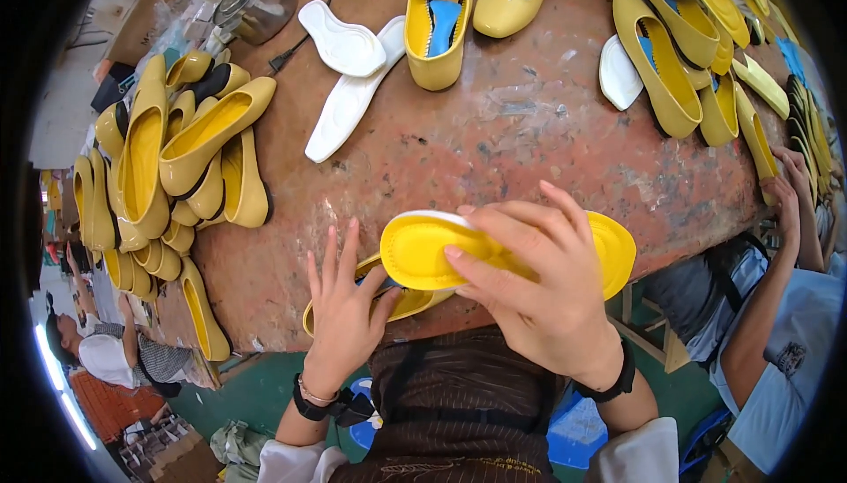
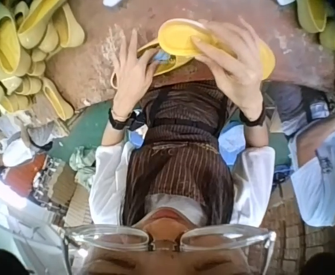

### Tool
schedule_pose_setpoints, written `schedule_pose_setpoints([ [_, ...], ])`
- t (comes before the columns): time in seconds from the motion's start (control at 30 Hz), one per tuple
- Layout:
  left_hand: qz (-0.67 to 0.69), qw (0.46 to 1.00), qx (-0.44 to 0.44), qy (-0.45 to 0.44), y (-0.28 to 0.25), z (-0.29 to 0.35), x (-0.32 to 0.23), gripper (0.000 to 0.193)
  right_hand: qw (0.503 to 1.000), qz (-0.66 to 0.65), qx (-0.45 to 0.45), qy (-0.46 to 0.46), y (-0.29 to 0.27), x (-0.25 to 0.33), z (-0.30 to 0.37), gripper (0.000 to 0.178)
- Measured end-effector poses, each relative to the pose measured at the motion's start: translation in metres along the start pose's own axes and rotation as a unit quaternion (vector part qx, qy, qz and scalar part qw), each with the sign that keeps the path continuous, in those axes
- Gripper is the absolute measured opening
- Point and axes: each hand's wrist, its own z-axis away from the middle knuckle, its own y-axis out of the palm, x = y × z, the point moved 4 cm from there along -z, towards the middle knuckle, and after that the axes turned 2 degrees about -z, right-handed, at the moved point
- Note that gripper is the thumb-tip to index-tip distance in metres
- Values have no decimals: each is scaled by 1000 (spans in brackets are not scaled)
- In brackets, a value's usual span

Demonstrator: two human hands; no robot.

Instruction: Manually inserting insoles and preparing yellow shoes for assembly at a factory workbench.

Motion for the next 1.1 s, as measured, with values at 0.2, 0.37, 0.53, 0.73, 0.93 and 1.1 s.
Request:
schedule_pose_setpoints([
  [0.2, -82, 996, 0, 46, -6, -22, -19, 26, 998, 21, -38, 47, -15, -5, 5, 41],
  [0.37, -25, 993, -90, 71, -10, -11, -4, 16, 997, 40, -40, 51, -17, -9, 7, 40],
  [0.53, 86, 967, -239, 7, -32, 53, 40, 55, 999, 29, 1, 17, 3, -6, 6, 32],
  [0.73, 273, 915, -297, 2, 40, 71, 66, 106, 984, -97, 124, -85, 101, 22, -1, 25],
  [0.93, 276, 895, -349, 12, 45, 68, 69, 117, 977, -155, 115, -95, 156, 42, -9, 16],
  [1.1, 274, 895, -351, 19, 47, 69, 72, 123, 974, -151, 141, -94, 167, 48, -10, 18],
])
